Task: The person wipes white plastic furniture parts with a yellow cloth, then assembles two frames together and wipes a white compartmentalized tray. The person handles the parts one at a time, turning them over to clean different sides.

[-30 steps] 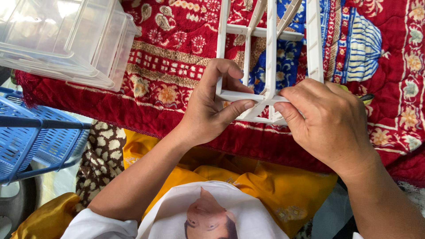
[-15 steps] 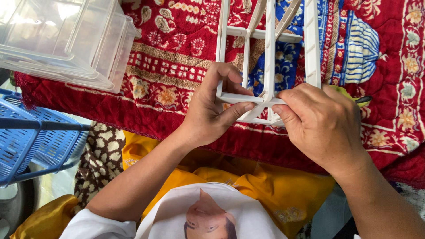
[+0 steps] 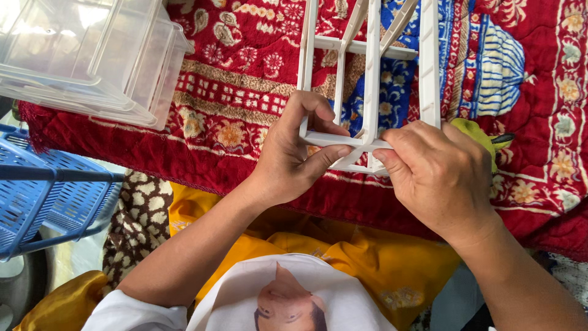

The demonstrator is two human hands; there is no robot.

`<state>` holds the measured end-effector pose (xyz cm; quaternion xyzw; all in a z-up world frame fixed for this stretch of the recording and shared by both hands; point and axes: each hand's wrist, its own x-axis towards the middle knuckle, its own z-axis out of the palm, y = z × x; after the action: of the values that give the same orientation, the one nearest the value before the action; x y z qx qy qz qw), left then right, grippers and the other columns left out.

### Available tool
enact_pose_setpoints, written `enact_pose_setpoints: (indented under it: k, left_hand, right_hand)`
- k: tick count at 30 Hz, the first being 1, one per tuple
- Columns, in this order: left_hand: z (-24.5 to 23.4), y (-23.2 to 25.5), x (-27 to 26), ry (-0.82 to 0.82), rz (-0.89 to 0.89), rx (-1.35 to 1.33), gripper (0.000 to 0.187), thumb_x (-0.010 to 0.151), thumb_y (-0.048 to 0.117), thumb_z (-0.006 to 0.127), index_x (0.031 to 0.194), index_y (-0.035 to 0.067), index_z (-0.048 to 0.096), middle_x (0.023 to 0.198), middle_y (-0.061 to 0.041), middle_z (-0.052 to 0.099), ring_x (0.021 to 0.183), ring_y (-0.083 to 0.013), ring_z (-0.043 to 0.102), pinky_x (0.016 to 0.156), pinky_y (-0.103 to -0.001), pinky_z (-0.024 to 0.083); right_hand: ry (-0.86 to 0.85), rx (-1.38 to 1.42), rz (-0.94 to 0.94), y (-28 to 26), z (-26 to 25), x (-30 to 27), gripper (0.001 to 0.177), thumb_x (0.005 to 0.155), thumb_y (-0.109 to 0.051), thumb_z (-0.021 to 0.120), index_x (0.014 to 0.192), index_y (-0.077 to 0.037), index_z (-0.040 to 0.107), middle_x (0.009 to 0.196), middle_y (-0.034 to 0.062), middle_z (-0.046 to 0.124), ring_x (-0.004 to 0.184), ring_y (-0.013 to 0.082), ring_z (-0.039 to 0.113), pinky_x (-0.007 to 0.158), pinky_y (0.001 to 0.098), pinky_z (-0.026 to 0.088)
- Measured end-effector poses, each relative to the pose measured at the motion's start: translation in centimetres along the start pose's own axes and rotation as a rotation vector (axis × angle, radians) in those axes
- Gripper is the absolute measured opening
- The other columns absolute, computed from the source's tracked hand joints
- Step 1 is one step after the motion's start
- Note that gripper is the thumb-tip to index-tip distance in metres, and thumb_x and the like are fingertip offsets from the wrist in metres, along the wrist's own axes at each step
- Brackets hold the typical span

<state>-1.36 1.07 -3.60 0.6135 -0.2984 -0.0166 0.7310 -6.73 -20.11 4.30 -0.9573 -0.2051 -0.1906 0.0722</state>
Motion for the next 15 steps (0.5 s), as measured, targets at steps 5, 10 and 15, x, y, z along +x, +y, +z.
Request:
enact_pose_setpoints:
  k: [5,10,15]
  left_hand:
    - [0.18,0.05,0.03,0.021,0.000,0.038,0.044,0.096,-0.005,0.077,0.120,0.007,0.043,0.112,-0.005,0.058,0.105,-0.0129,0.070,0.089,-0.027,0.063]
    - [0.00,-0.15,-0.06,0.013,0.005,0.073,0.044,0.096,-0.003,0.078,0.120,0.008,0.043,0.109,-0.005,0.064,0.104,-0.0128,0.071,0.089,-0.028,0.061]
    - [-0.07,-0.18,-0.34,-0.028,-0.009,0.053,0.050,0.096,-0.003,0.078,0.130,0.008,0.042,0.109,-0.006,0.064,0.105,-0.0123,0.068,0.091,-0.028,0.058]
  right_hand:
    - [0.005,-0.003,0.011,-0.12,0.09,0.01,0.020,0.094,-0.026,0.079,0.096,-0.007,0.073,0.084,0.0058,0.069,0.070,0.0270,0.062,0.063,0.0399,0.048]
    - [0.016,0.026,0.015,-0.08,0.41,-0.10,0.021,0.095,-0.026,0.080,0.096,-0.007,0.072,0.085,0.0061,0.069,0.070,0.0270,0.063,0.063,0.0395,0.048]
    - [0.017,0.028,0.006,-0.20,0.48,-0.38,0.019,0.089,-0.023,0.080,0.096,-0.007,0.072,0.084,0.0070,0.069,0.071,0.0300,0.064,0.064,0.0422,0.050]
